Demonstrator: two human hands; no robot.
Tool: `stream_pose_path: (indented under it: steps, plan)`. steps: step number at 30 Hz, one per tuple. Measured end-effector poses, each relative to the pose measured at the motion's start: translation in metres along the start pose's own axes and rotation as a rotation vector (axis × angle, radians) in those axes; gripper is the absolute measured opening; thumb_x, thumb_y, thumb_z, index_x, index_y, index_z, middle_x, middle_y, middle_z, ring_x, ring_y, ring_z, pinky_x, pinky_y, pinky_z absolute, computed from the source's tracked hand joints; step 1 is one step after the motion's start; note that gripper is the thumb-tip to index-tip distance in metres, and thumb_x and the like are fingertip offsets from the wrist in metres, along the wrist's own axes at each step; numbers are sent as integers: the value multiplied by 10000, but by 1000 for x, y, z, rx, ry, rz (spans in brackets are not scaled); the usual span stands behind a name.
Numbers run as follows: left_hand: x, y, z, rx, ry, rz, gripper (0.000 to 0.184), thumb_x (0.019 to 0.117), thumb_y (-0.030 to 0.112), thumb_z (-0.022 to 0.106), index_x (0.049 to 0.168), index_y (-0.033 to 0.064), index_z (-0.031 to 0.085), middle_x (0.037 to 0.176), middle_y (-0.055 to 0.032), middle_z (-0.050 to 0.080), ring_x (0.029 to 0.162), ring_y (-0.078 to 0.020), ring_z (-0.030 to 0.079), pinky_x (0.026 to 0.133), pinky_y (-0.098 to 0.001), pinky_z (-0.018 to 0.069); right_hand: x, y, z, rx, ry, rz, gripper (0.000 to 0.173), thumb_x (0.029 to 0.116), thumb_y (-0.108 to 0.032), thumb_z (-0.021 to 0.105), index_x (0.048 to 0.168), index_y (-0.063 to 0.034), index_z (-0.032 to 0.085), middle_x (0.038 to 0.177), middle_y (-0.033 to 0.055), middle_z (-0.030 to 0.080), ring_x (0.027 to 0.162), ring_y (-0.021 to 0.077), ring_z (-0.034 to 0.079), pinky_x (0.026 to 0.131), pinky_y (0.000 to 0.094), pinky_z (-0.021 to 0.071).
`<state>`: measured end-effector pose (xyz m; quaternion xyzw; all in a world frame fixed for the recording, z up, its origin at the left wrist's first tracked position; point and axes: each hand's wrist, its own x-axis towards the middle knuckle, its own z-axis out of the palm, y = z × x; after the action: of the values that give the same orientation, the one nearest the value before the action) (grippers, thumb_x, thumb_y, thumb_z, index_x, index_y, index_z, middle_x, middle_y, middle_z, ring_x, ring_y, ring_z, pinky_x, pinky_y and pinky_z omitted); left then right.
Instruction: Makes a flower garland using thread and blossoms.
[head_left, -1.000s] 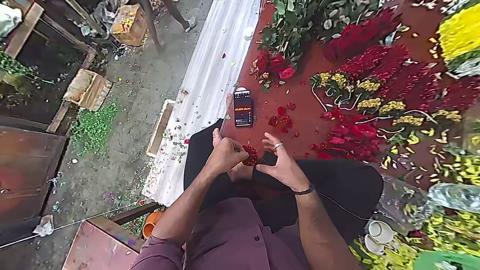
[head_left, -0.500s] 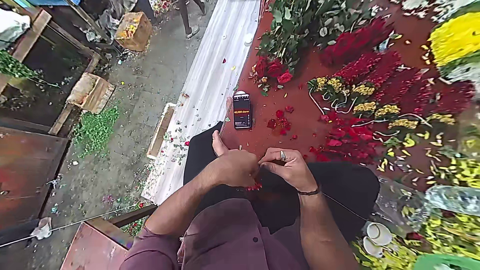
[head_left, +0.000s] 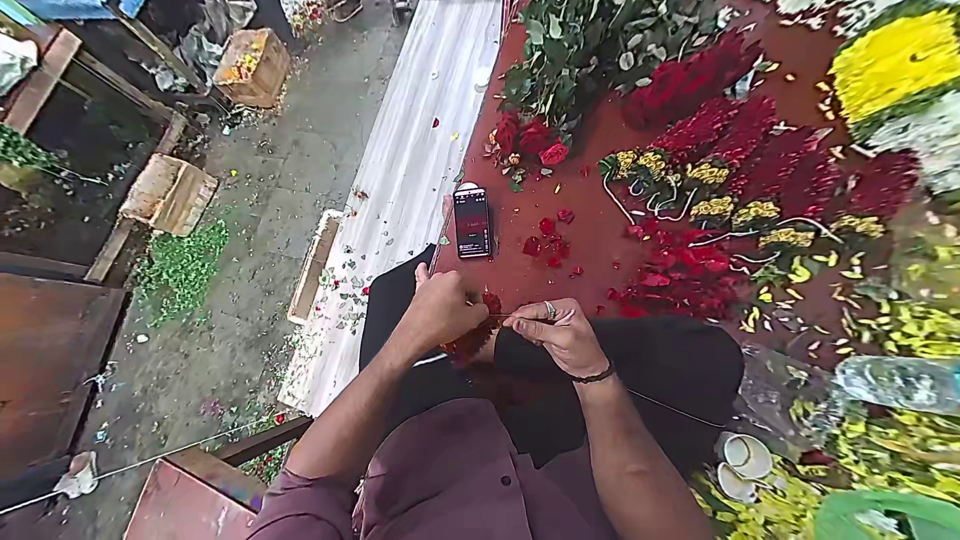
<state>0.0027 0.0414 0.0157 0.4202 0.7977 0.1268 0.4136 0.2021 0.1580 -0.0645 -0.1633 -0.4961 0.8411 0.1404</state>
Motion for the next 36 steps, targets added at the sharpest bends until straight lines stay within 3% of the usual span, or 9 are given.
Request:
stream_pose_path:
  steps: [5, 11, 15, 20, 22, 28, 31, 33, 36]
  plan:
    - [-7, -14, 0, -82, -104, 47, 179, 924, 315, 722, 842, 167, 781, 693, 18, 675, 613, -132, 612, 636, -445, 533, -1, -6, -5, -51, -15, 25, 90, 928, -113, 734, 933, -69, 811, 803, 0, 749, 564, -35, 521, 519, 153, 420]
    - [-8, -11, 0, -83, -130, 64, 130, 898, 295, 740, 849, 183, 785, 710, 24, 692, 642, -127, 632, 653, -455, 540, -3, -9, -9, -58, -11, 19, 87, 923, -125, 742, 923, -71, 811, 744, -17, 721, 532, -39, 484, 499, 149, 397]
    - [-8, -15, 4, -32, -81, 7, 168, 876, 327, 742, 800, 178, 753, 686, 8, 662, 652, -175, 631, 637, -496, 532, -4, -7, -6, -109, -85, 43, 99, 929, -122, 726, 930, -63, 806, 798, -16, 745, 605, -22, 571, 556, 165, 466]
    - [-12, -18, 3, 52, 13, -21, 168, 873, 341, 749, 799, 191, 735, 638, 21, 618, 655, -173, 611, 848, -553, 510, -2, -4, -4, -209, -180, 89, 106, 934, -111, 714, 939, -58, 805, 848, -15, 764, 705, 1, 649, 658, 190, 538]
    - [-11, -22, 3, 40, 17, -23, 156, 860, 334, 738, 787, 195, 739, 631, 22, 621, 617, -173, 611, 623, -504, 522, -1, -3, -3, -218, -180, 72, 105, 937, -111, 715, 940, -55, 804, 840, -17, 759, 699, -8, 636, 648, 182, 524]
    - [-3, -29, 6, -81, -64, -85, 138, 855, 292, 771, 778, 179, 756, 648, 1, 640, 618, -181, 602, 610, -500, 512, -3, -8, 0, -247, -182, 49, 117, 947, -81, 689, 946, -41, 799, 874, -7, 771, 777, 18, 691, 744, 219, 582]
    - [-6, -32, 7, -115, -34, -68, 125, 861, 308, 755, 810, 195, 768, 714, 13, 680, 695, -170, 636, 677, -512, 519, -1, -17, -13, -290, -148, 178, 140, 971, -114, 663, 967, -50, 787, 748, -53, 693, 602, -22, 540, 560, 163, 448]
    - [-10, -33, 9, -110, 21, -67, 124, 855, 325, 745, 806, 213, 765, 770, 21, 693, 784, -177, 651, 754, -550, 509, 8, -24, -39, -480, -47, 336, 179, 994, -133, 621, 1023, -58, 781, 786, 5, 711, 631, 62, 590, 572, 234, 490]
    - [-18, -31, 12, -150, 32, -82, 128, 861, 335, 749, 822, 215, 767, 870, 28, 715, 900, -171, 655, 884, -568, 487, 39, -10, -100, -935, 265, 464, 169, 1005, -145, 639, 1101, -91, 767, 1043, 104, 753, 966, 250, 713, 875, 517, 572]
